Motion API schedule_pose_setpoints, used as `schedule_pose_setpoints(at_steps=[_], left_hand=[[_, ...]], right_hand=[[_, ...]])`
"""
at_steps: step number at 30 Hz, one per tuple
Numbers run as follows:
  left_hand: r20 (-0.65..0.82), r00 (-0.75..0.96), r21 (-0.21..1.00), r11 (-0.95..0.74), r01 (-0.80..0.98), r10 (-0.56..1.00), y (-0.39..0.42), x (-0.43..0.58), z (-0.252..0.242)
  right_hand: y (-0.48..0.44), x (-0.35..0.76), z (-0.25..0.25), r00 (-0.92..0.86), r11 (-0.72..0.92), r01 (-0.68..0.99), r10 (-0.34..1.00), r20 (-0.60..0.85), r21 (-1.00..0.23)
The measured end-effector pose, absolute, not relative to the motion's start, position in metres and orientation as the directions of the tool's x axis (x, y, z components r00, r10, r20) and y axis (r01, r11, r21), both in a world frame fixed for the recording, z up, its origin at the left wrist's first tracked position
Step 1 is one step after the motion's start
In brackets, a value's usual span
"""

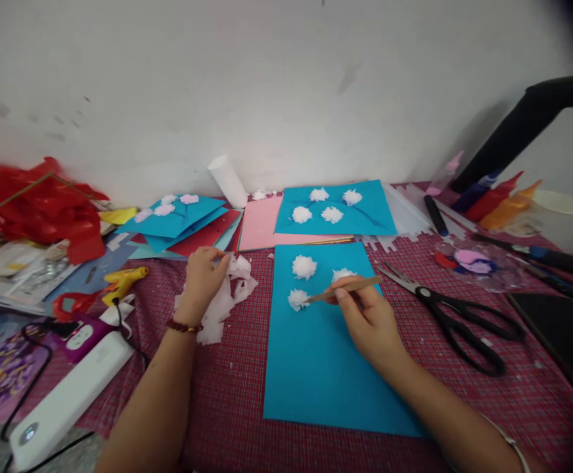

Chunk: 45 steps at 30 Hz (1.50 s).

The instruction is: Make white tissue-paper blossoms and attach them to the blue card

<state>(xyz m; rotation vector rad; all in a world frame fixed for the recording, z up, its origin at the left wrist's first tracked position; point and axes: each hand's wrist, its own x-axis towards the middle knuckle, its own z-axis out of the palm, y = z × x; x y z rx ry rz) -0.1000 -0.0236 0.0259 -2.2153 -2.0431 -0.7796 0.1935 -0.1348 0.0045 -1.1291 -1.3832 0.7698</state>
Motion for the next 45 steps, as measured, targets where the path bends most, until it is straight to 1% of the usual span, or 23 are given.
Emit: schedule_pose_setpoints(at_steps=[3,5,6,8,10,12,14,17,18,20,22,23,24,25,27,28,29,31,35,37,41,43,45], left_hand=[[0.408,0.013,0.206,-0.106,0.973,0.913,-0.022,-0.081,0.022],[0.378,-0.003,0.2,-0.078,0.977,0.926,-0.019,-0.073,0.02],[0.36,-0.011,0.222,-0.074,0.972,0.933,-0.017,-0.072,0.018],[0.35,-0.018,0.315,-0.1,0.944,0.937,-0.012,-0.074,0.017],[0.396,-0.022,0.454,-0.175,0.874,0.918,-0.009,-0.079,0.017],[0.458,-0.052,0.594,-0.261,0.761,0.888,-0.011,-0.083,0.019],[0.47,-0.114,0.714,-0.301,0.632,0.875,-0.017,-0.083,0.023],[0.346,-0.155,0.869,-0.253,0.425,0.925,-0.031,-0.077,0.034],[0.278,-0.131,0.906,-0.215,0.366,0.952,-0.036,-0.076,0.039],[0.128,-0.006,0.942,-0.12,0.313,0.992,-0.044,-0.075,0.048],[-0.023,0.17,0.926,-0.043,0.376,0.985,-0.049,-0.079,0.055],[-0.077,0.229,0.897,-0.033,0.442,0.97,-0.05,-0.083,0.057],[-0.097,0.243,0.851,-0.046,0.523,0.965,-0.05,-0.088,0.058],[-0.081,0.22,0.786,-0.074,0.613,0.972,-0.05,-0.093,0.058],[0.027,0.129,0.624,-0.118,0.772,0.991,-0.049,-0.101,0.059],[0.081,0.1,0.559,-0.128,0.82,0.992,-0.049,-0.104,0.059],[0.115,0.091,0.519,-0.137,0.843,0.989,-0.049,-0.105,0.058],[0.127,0.126,0.509,-0.174,0.843,0.984,-0.05,-0.102,0.057],[0.076,0.281,0.506,-0.28,0.816,0.957,-0.053,-0.081,0.048],[0.064,0.387,0.464,-0.371,0.804,0.92,-0.052,-0.069,0.041],[0.027,0.58,0.332,-0.554,0.763,0.814,-0.051,-0.057,0.031],[0.003,0.599,0.309,-0.57,0.761,0.801,-0.051,-0.056,0.028],[-0.003,0.581,0.312,-0.551,0.774,0.814,-0.051,-0.055,0.027]], right_hand=[[-0.135,0.193,0.003,0.092,0.286,0.151,0.949,0.301,-0.946],[-0.134,0.192,0.003,0.089,0.271,0.147,0.954,0.285,-0.951],[-0.135,0.192,0.003,0.089,0.271,0.147,0.954,0.286,-0.951],[-0.135,0.192,0.004,0.09,0.282,0.149,0.951,0.297,-0.948],[-0.135,0.192,0.006,0.088,0.286,0.15,0.949,0.301,-0.946],[-0.136,0.193,0.006,0.08,0.282,0.144,0.952,0.295,-0.949],[-0.137,0.193,0.006,0.066,0.27,0.127,0.958,0.28,-0.954],[-0.138,0.191,0.005,0.04,0.248,0.1,0.967,0.253,-0.964],[-0.138,0.191,0.004,0.032,0.241,0.1,0.969,0.245,-0.965],[-0.139,0.19,0.002,0.018,0.239,0.115,0.97,0.243,-0.964],[-0.139,0.19,0.002,0.013,0.242,0.132,0.969,0.245,-0.961],[-0.139,0.19,0.001,0.013,0.24,0.136,0.97,0.244,-0.961],[-0.139,0.19,0.002,0.014,0.235,0.137,0.971,0.239,-0.962],[-0.138,0.191,0.002,0.017,0.229,0.138,0.972,0.234,-0.963],[-0.138,0.191,0.003,0.019,0.223,0.145,0.973,0.228,-0.964],[-0.138,0.191,0.003,0.018,0.225,0.149,0.973,0.23,-0.963],[-0.138,0.191,0.004,0.017,0.228,0.151,0.972,0.233,-0.962],[-0.138,0.191,0.004,0.015,0.236,0.146,0.97,0.241,-0.961],[-0.138,0.191,0.004,0.019,0.239,0.139,0.97,0.244,-0.961],[-0.138,0.191,0.004,0.021,0.234,0.144,0.971,0.239,-0.962],[-0.138,0.191,0.004,0.02,0.236,0.116,0.971,0.24,-0.965],[-0.138,0.191,0.004,0.021,0.238,0.102,0.97,0.241,-0.966],[-0.139,0.191,0.005,0.018,0.239,0.096,0.97,0.241,-0.966]])
